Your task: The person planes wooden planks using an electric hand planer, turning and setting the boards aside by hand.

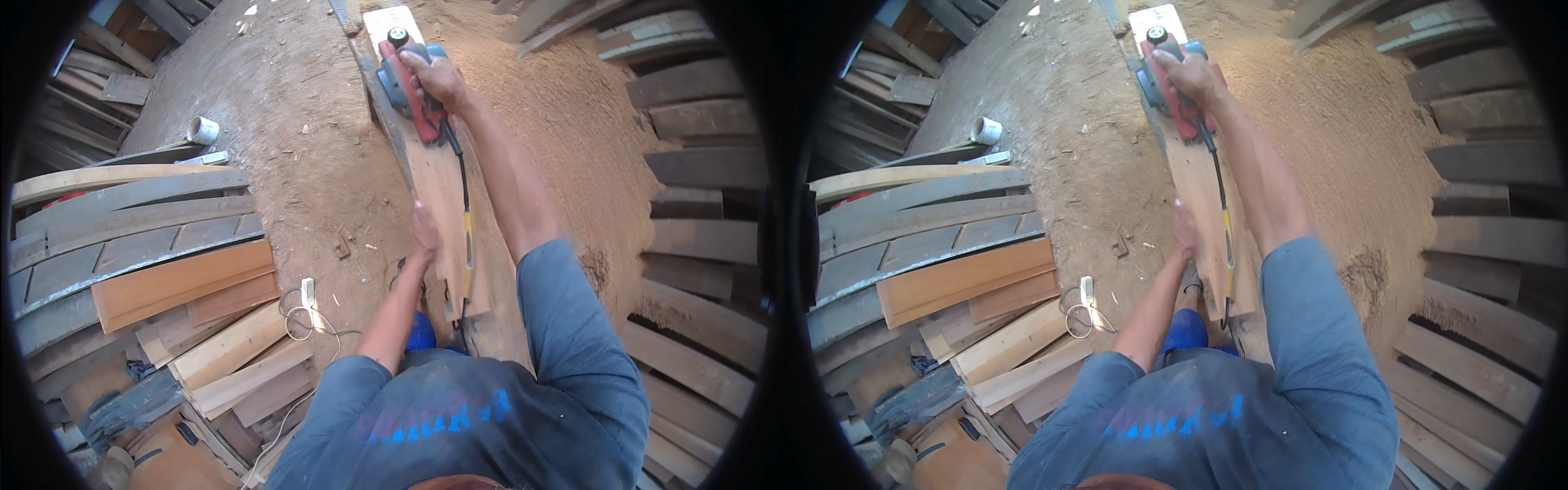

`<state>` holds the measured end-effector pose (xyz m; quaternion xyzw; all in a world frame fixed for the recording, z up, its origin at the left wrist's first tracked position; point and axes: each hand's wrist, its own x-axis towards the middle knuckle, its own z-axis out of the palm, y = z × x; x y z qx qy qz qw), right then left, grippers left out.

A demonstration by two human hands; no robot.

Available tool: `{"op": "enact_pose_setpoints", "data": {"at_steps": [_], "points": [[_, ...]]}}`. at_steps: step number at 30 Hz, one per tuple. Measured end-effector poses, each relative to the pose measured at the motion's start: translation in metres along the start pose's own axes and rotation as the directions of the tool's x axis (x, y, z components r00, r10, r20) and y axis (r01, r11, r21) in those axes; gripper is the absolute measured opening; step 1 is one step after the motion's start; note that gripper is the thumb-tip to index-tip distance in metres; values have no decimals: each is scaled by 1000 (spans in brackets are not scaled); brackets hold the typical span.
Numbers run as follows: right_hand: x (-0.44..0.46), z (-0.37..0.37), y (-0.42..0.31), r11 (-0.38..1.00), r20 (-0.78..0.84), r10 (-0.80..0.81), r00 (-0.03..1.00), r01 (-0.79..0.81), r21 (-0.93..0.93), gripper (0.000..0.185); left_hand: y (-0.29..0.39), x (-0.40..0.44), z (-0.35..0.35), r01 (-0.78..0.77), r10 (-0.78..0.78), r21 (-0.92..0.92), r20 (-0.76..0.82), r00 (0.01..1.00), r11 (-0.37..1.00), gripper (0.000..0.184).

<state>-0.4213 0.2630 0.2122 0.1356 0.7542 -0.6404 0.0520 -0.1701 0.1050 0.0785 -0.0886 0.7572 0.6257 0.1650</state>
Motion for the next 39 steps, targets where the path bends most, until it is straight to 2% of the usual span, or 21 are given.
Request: {"op": "enact_pose_setpoints", "data": {"at_steps": [3, 6, 9, 11, 12, 13, 16, 17, 20, 23, 26, 28, 30, 31, 32, 33, 36, 37, 39], "points": [[-82, -8, 21, 1000, 8, 9, 1000, -9, 27, 70, -18, 2, 1, 23, -23, -52, -7, 1000, 998, 72], [-174, -17, 35, 999, 17, 49, 999, -49, 5, 37, -27, 3, 0, 53, -57, -69, -55, 997, 996, 79], [-273, -24, 44, 991, 6, 124, 992, -124, 52, 34, -36, 15, -2, 106, -52, -445, 130, 990, 889, 82], [-330, -33, 77, 992, 23, 65, 998, -62, -106, 39, -45, 26, 1, 71, -41, -423, 80, 996, 904, 84], [-360, -40, 85, 987, 46, 53, 998, -46, -155, 48, -48, 26, 5, 56, -35, -410, 58, 998, 910, 85], [-399, -45, 78, 987, 94, 78, 992, -64, -146, 70, -32, 13, 8, -12, 2, -227, -43, 999, 974, 88], [-515, -52, 104, 972, 67, 206, 976, -197, -130, 62, -43, 23, 6, 59, -67, -289, -17, 998, 955, 89], [-540, -53, 105, 966, 65, 239, 969, -230, -115, 60, -51, 28, 6, -3, -5, -283, -29, 1000, 959, 89], [-583, -53, 110, 952, 39, 300, 953, -297, -74, 56, -47, 26, 3, 50, -61, -234, -38, 997, 971, 89], [-545, -47, 91, 977, -49, 172, 984, -176, -119, 53, -33, 15, 7, 60, -84, -314, -61, 995, 948, 88], [-468, -41, 89, 994, -36, 67, 997, -70, -88, 50, -23, 8, -2, -6, 0, -80, -77, 997, 997, 85], [-402, -35, 82, 994, -74, -75, 994, 69, -81, 59, -14, 2, -3, -18, 16, -39, -60, 998, 999, 83], [-327, -35, 72, 988, -16, 33, 999, -35, -153, 71, -13, 4, -4, 3, -1, 23, -72, 997, 1000, 81], [-290, -33, 64, 987, -56, -79, 995, 71, -144, 47, -18, 8, -4, 33, -28, 62, -94, 995, 998, 79], [-260, -31, 44, 988, -67, -118, 991, 110, -112, 41, -22, 8, -3, 67, -55, 101, -116, 992, 993, 78], [-231, -30, 24, 985, -79, -156, 985, 150, -82, 41, 35, -22, -2, 82, -79, 113, -33, 996, 990, 75], [-127, -25, 4, 999, -65, -13, 998, 16, 38, 50, -16, 1, 2, 58, -27, 252, -125, 992, 966, 72], [-97, -27, 1, 1000, -68, 1, 998, -1, -7, 50, -3, -2, 2, 154, -108, 349, -146, 983, 924, 71], [-49, -29, -9, 994, -73, 21, 997, -29, -101, 51, 18, -11, 2, 106, -72, 244, -144, 987, 964, 74]]}}
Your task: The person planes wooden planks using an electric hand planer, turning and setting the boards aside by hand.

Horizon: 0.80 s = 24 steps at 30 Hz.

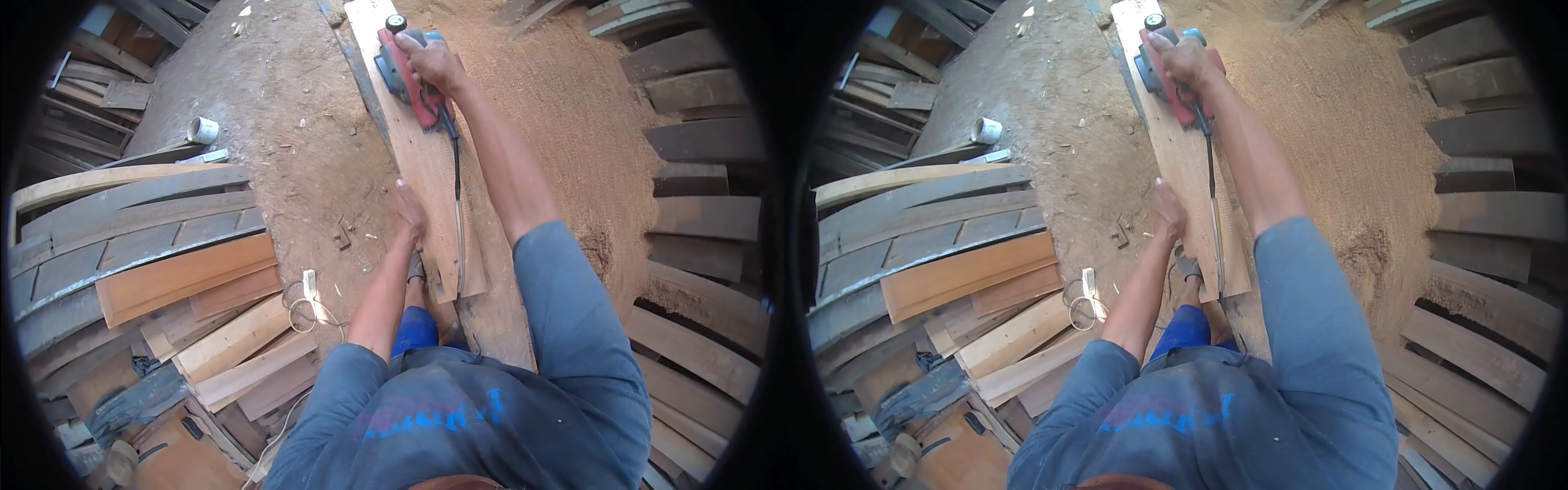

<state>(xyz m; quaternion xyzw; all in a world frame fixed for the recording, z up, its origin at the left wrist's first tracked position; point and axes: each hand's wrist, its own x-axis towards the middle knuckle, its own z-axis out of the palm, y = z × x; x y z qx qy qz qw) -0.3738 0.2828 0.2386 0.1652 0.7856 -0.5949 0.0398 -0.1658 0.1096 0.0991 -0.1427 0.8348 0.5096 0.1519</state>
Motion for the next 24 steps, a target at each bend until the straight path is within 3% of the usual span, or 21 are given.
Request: {"op": "enact_pose_setpoints", "data": {"at_steps": [4, 7, 11, 13, 15, 17, 18, 21, 24], "points": [[31, 6, 18, 995, 41, -37, 998, 33, 97, 52, -17, 15, 10, 1, -4, -94, -34, 999, 996, 77], [-9, 2, 42, 993, 66, 12, 998, -20, 114, 50, -39, 16, 21, 42, -43, -144, -8, 999, 989, 79], [-116, -11, 56, 995, 77, 78, 994, -83, 57, 46, -16, 13, 8, -15, 24, -183, 49, 999, 983, 80], [-167, -20, 48, 997, 67, 71, 995, -73, 26, 45, -46, 33, 20, 27, 3, -308, 98, 995, 951, 82], [-235, -26, 74, 987, 134, 96, 986, -112, 114, 40, -32, 23, 15, 57, -33, -327, 77, 996, 943, 83], [-319, -39, 99, 994, 178, 102, 979, -92, -63, 81, -10, 6, 12, 63, -65, -292, 1, 998, 955, 85], [-366, -42, 126, 992, 152, 21, 988, -2, -124, 81, -14, 8, 14, 38, -38, -284, 6, 999, 958, 86], [-503, -50, 143, 974, 192, 224, 956, -227, -3, 67, -49, 37, 20, -40, 46, -261, 16, 999, 964, 88], [-530, -46, 144, 970, 128, 237, 963, -241, 14, 59, -69, 49, 23, -16, 59, -390, 97, 994, 921, 88]]}}
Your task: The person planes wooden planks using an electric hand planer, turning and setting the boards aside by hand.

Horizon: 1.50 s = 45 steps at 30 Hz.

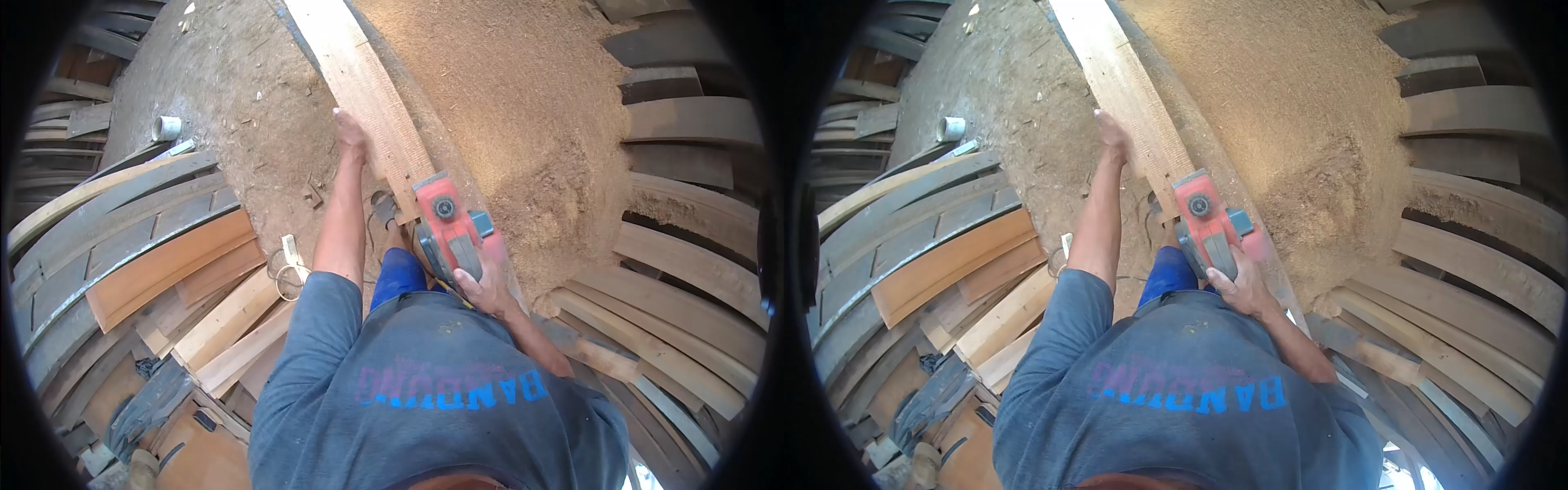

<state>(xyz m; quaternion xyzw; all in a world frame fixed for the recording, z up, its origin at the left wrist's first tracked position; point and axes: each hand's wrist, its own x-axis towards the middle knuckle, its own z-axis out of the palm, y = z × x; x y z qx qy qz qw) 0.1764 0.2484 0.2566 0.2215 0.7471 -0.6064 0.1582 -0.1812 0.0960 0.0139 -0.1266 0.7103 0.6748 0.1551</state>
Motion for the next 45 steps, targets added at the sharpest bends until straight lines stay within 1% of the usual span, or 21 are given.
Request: {"op": "enact_pose_setpoints", "data": {"at_steps": [3, 6, 8, 9, 10, 13, 14, 17, 18, 21, 24, 27, 30, 33, 35, 37, 39, 40, 42, 43, 45], "points": [[36, 5, -12, 997, -48, -76, 996, 76, 6, 53, -17, 8, -2, -36, 35, -125, -17, 999, 992, 90], [108, 3, -51, 976, -73, -212, 975, 207, -71, 41, 27, -25, 3, -18, 24, 75, -69, 997, 997, 92], [168, 8, -75, 927, -115, -374, 920, 371, -48, 35, 51, -40, 4, 92, -93, -20, -48, 994, 996, 89], [197, 7, -93, 938, -97, -347, 933, 342, -60, 35, 57, -41, 5, 148, -151, -65, -31, 988, 987, 88], [226, 4, -114, 947, -82, -318, 944, 313, -72, 36, 37, -30, 3, 43, -44, -179, 2, 999, 983, 87], [305, -1, -181, 973, -65, -229, 971, 228, -16, 42, 78, -53, 7, 98, -88, 243, -51, 995, 965, 89], [329, -2, -202, 981, -66, -193, 979, 193, -15, 44, 83, -53, 7, 92, -83, 249, -49, 995, 964, 86], [407, -9, -233, 953, -68, -303, 950, 303, -10, 42, 90, -55, 12, 90, -83, 256, -40, 996, 962, 78], [439, -12, -229, 945, -42, -325, 945, 326, 34, 41, -6, -6, 17, -57, 63, 128, -48, 997, 990, 67], [463, 4, -206, 931, 33, -290, 957, 273, 243, 37, 39, -36, 14, 139, -89, 391, -144, 986, 910, 72], [436, 6, -201, 912, 10, -299, 954, 283, 296, 43, 25, -21, 13, 9, -5, 136, -29, 1000, 991, 76], [377, 17, -185, 942, -13, -251, 968, 248, 226, 41, 10, -11, 12, -86, 90, 131, -28, 996, 988, 75], [300, 31, -162, 947, -37, -265, 964, 267, 179, 38, 48, -42, -22, 284, -248, -180, 199, 948, 942, 66], [224, 42, -109, 966, 28, -171, 985, 162, 199, 31, -13, -67, -69, 364, -330, -22, 373, 867, 931, 62], [157, 43, -75, 967, 44, -241, 970, 236, 94, 31, -71, -112, -84, 284, -378, 278, 392, 838, 918, 56], [86, 39, -61, 985, 86, -162, 983, 157, 68, 44, -81, -191, -91, 11, -222, 361, 548, 807, 933, 52], [39, 47, -22, 984, 7, -169, 986, 168, 58, 44, -161, -241, -93, -165, -221, 464, 667, 711, 870, 49], [22, 52, -2, 980, -30, -190, 981, 191, 56, 44, -144, -272, -83, -358, -167, 488, 746, 645, 796, 49], [6, 59, 19, 950, -93, -300, 949, 307, 63, 45, -131, -326, -55, -372, -196, 429, 829, 524, 823, 52], [9, 57, 15, 956, -91, -282, 955, 287, 57, 44, -142, -345, -43, -182, -249, 371, 845, 474, 911, 54], [25, 56, -2, 966, -83, -249, 965, 254, 46, 44, -164, -362, -38, -274, -337, 418, 893, 298, 866, 54]]}}
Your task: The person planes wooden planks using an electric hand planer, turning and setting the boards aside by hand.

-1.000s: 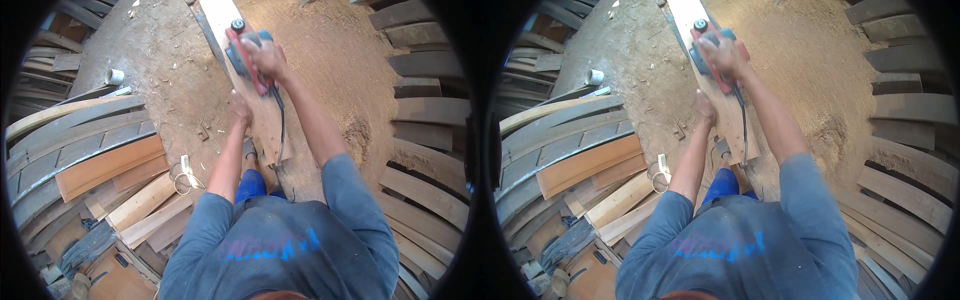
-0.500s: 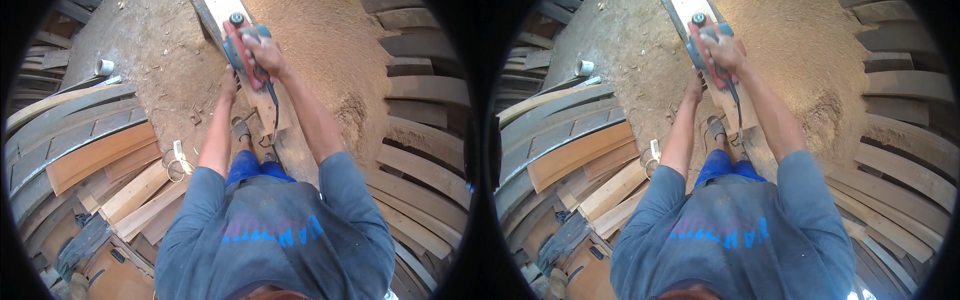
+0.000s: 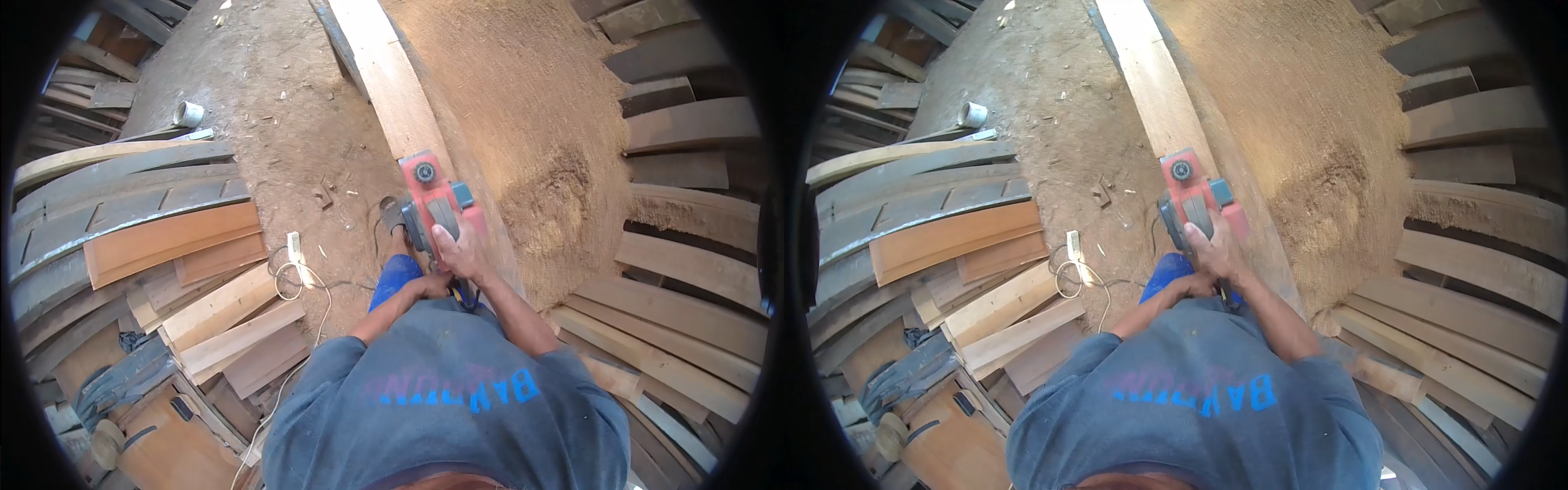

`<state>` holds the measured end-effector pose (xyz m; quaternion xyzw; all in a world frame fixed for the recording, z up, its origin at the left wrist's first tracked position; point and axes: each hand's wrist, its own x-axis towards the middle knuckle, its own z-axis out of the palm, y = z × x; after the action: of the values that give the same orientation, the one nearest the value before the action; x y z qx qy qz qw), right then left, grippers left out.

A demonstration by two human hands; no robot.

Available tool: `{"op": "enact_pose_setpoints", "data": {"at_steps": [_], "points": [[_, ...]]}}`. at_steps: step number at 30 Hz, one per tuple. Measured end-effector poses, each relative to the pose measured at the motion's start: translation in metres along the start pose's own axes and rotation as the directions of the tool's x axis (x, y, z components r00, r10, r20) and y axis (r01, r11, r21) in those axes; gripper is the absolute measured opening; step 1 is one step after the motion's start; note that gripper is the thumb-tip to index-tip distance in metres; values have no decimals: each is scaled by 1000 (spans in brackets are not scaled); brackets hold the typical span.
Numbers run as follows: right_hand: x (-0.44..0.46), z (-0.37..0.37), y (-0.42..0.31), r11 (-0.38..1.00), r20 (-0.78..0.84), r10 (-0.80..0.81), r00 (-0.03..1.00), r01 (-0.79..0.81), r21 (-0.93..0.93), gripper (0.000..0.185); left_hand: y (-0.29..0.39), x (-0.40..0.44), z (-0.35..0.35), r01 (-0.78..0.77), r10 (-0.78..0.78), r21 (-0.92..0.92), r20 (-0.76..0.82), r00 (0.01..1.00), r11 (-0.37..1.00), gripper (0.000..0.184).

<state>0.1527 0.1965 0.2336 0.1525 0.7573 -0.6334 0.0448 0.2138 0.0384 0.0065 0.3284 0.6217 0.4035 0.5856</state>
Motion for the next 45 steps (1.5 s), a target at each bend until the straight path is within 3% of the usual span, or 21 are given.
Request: {"op": "enact_pose_setpoints", "data": {"at_steps": [3, 6, 7, 9, 11, 15, 18, 19, 22, 25, 28, 29, 31, 34, 37, 39, 45], "points": [[53, 4, -13, 998, 64, 40, 997, -42, 40, 44, 49, -18, -17, 163, -196, 170, 200, 960, 972, 46], [115, 16, -34, 999, -34, -39, 999, 40, 33, 46, -7, -15, -22, 214, -222, 204, 18, 975, 955, 35], [137, 16, -39, 998, -22, -57, 998, 58, 31, 48, -3, -37, -35, 161, -142, 80, -208, 968, 984, 31], [179, 22, -43, 995, -1, -90, 996, 90, 32, 52, -29, -63, -60, 220, -164, 29, -575, 801, 975, 29], [213, 30, -50, 994, -37, -102, 994, 104, 38, 54, 17, -106, -108, 398, -416, -208, -719, 557, 893, 29], [283, 35, -68, 973, -5, -229, 973, 229, -14, 52, 26, -170, -190, 355, -92, 0, -965, 245, 935, 18], [332, 41, -82, 969, -6, -242, 970, 242, -42, 52, 52, -183, -240, 470, -26, 51, -987, 156, 881, 14], [349, 42, -90, 972, 1, -221, 975, 221, -76, 52, 72, -183, -255, 528, -20, 77, -984, 176, 846, 19], [397, 51, -110, 980, -73, -178, 981, 171, -97, 52, 58, -153, -290, 529, 176, 140, -984, -19, 837, 36], [459, 58, -131, 996, -50, -72, 996, 69, -53, 52, 27, -103, -329, 539, 41, -133, -953, -300, 832, 68], [520, 63, -161, 988, -67, -140, 988, 144, 53, 51, -22, -33, -366, 189, -300, -394, -871, -390, 899, 73], [541, 65, -167, 988, -71, -149, 986, 151, 21, 50, 11, -18, -376, -10, -411, -425, -870, -274, 905, 73], [596, 64, -178, 986, -84, -166, 983, 164, -38, 49, 78, 15, -387, -177, -437, -429, -900, -4, 886, 76], [672, 62, -192, 986, -42, -130, 991, 125, -110, 45, 118, 63, -374, -131, -261, -333, -885, 385, 934, 82], [730, 61, -198, 993, -5, -113, 994, 113, -39, 42, 134, 57, -382, -150, -177, -245, -914, 365, 958, 81], [755, 62, -199, 998, 20, -61, 998, 61, -6, 41, 144, 50, -384, -90, -239, -293, -893, 381, 952, 81], [716, 58, -197, 993, 41, -13, 999, 9, 114, 43, 139, 52, -384, 8, -334, -370, -828, 450, 929, 74]]}}
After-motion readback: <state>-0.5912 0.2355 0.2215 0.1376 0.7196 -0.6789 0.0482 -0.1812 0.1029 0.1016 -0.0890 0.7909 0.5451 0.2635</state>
